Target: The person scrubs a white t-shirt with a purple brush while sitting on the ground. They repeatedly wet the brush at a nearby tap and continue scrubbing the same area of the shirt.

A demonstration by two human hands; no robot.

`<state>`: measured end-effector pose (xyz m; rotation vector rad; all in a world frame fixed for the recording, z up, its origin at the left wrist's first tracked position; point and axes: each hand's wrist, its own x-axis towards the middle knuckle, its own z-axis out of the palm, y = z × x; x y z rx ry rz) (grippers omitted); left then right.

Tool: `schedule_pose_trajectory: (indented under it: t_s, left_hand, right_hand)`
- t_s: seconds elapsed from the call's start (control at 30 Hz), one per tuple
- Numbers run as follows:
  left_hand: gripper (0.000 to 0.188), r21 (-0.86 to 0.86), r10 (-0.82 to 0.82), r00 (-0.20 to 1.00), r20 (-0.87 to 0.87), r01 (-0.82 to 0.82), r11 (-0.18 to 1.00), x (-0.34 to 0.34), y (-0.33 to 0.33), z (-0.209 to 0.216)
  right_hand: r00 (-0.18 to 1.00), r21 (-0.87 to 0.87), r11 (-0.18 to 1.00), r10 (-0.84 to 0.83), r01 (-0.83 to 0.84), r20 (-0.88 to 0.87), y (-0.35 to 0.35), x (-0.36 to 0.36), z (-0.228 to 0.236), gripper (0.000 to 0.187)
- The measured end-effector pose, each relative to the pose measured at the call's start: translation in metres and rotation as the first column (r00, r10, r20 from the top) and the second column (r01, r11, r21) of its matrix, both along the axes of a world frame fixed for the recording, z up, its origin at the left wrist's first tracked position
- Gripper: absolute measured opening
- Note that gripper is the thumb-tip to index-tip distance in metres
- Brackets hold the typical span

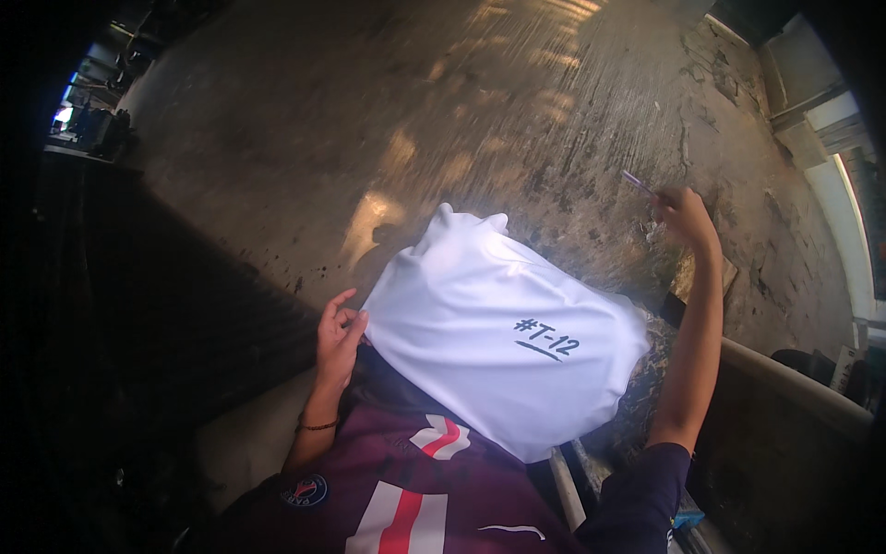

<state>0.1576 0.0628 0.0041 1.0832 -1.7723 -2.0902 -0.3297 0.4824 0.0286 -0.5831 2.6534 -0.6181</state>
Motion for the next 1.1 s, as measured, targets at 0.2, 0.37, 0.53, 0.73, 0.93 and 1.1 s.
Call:
schedule_pose_trajectory:
  t_s: [0.2,0.37,0.53,0.73,0.93,1.1]
  left_hand:
    - [0.047,-0.118,0.008,0.999,-0.043,-0.013,0.993,-0.003,0.007,-0.003]
    - [0.044,-0.161,-0.087,0.996,0.032,0.091,0.983,0.007,0.003,-0.008]
    - [0.059,-0.799,-0.151,0.969,0.195,0.247,0.549,-0.021,0.012,0.016]
    - [0.094,-0.868,-0.347,0.937,0.036,0.201,0.454,-0.084,0.052,0.032]
    - [0.147,-0.844,-0.436,0.872,0.224,0.397,0.360,-0.072,0.056,0.011]
    - [0.152,-0.813,-0.453,0.851,0.266,0.451,0.369,-0.070,0.052,0.007]
  right_hand:
    - [0.989,-0.195,0.974,0.130,-0.113,0.076,-0.085,0.022,0.020,0.024]
    - [0.969,-0.235,0.953,0.222,-0.192,0.110,-0.120,0.050,0.016,0.025]
    - [0.955,-0.207,0.968,0.187,-0.140,0.231,-0.135,0.074,0.014,0.032]
    - [0.910,-0.505,0.857,0.287,-0.104,0.299,-0.133,0.069,-0.029,0.031]
    - [0.821,-0.513,0.846,0.187,0.145,0.540,-0.113,0.068,-0.040,0.028]
    - [0.912,-0.447,0.895,0.176,0.009,0.371,-0.112,0.077,-0.037,0.027]
